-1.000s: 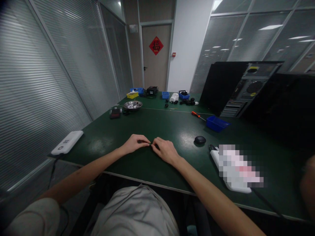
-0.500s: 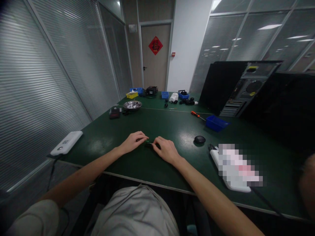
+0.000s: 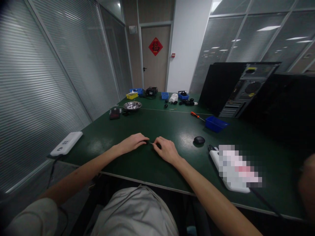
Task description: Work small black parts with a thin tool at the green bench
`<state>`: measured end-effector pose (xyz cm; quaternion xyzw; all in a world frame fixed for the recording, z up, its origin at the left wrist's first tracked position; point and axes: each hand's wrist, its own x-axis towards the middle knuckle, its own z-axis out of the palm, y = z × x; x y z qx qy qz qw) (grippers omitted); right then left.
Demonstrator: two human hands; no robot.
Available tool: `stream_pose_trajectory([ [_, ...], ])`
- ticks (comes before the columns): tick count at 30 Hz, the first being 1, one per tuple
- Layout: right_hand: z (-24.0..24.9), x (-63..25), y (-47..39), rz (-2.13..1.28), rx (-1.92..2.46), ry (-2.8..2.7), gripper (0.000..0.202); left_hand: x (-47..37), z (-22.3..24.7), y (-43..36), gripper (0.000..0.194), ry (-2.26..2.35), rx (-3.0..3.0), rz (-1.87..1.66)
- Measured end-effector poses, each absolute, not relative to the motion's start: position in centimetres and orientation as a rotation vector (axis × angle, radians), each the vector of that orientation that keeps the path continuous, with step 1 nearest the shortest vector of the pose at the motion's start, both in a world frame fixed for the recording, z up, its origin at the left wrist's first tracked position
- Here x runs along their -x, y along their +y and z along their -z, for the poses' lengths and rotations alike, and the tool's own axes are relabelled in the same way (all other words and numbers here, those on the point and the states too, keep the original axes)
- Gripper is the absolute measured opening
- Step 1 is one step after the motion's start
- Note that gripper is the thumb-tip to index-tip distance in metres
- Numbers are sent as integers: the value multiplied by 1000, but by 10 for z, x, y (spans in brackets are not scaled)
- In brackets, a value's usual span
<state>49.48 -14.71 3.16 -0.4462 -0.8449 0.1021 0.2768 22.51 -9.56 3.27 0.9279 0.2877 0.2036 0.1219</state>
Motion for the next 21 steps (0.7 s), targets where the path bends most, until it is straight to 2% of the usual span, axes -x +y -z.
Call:
stream_pose_trajectory([
  [3, -35, -495, -149, -287, 1197, -2269, 15, -171, -31, -69, 35, 1104, -2732, -577],
  [8, -37, -494, -150, -296, 1189, -2270, 16, -19, -24, -31, 37, 1922, -2469, -578],
  [11, -34, -494, -148, -289, 1192, -2268, 17, 42, -15, -28, 42, 2155, -2384, -568],
  [21, -32, -496, -146, -291, 1179, -2274, 18, 41, -11, -31, 45, 2329, -2226, -746],
])
